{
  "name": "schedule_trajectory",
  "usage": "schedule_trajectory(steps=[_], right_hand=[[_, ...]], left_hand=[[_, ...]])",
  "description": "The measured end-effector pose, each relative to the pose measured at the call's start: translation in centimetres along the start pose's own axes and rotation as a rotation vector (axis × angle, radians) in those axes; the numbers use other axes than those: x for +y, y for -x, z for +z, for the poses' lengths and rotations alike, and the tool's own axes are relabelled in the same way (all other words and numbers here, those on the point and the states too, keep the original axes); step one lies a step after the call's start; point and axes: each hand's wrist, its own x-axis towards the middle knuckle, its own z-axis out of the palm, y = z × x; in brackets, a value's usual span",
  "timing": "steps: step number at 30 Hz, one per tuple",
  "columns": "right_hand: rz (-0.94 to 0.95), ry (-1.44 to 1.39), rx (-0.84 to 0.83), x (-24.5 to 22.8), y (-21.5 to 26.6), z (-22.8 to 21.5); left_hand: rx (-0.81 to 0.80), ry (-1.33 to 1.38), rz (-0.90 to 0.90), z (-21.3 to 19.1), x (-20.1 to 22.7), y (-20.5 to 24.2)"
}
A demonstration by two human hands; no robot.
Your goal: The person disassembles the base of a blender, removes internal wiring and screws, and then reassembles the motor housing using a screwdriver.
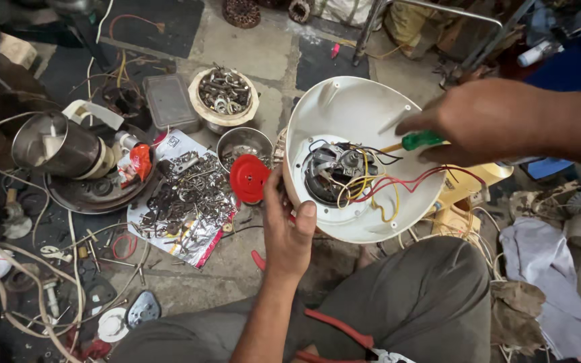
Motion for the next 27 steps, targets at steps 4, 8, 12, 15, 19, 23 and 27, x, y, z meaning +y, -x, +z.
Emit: schedule_trajectory(steps=[4,8,12,15,19,23,27], right_hand=[[-0.283,0.384,0.117,-0.6,-0.5,-0.9],[-0.067,0.147,-0.015,-0.9,-1.5,-2.2],[-0.118,0.139,-0.05,-0.6,-2.2,-3.1],[0.03,0.147,-0.171,-0.7,-2.7,-2.6],[0.272,-0.091,-0.123,-1.3,-2.4,-2.7],[0.336,-0.237,-0.037,-3.3,-0.5,-4.4],[0.361,-0.206,-0.053,-4.1,3.4,-4.6]], left_hand=[[-0.024,-0.044,-0.001,0.1,0.6,-0.5],[-0.028,-0.028,-0.065,-0.2,1.1,-0.6],[-0.006,-0.083,-0.071,-0.2,1.3,-0.9],[0.005,-0.097,-0.078,-0.3,0.9,-0.8],[0.008,-0.059,-0.083,-0.2,0.5,-0.8],[0.0,-0.035,-0.045,-0.4,0.5,-0.6],[-0.046,0.01,-0.035,-0.7,-0.4,-0.3]])
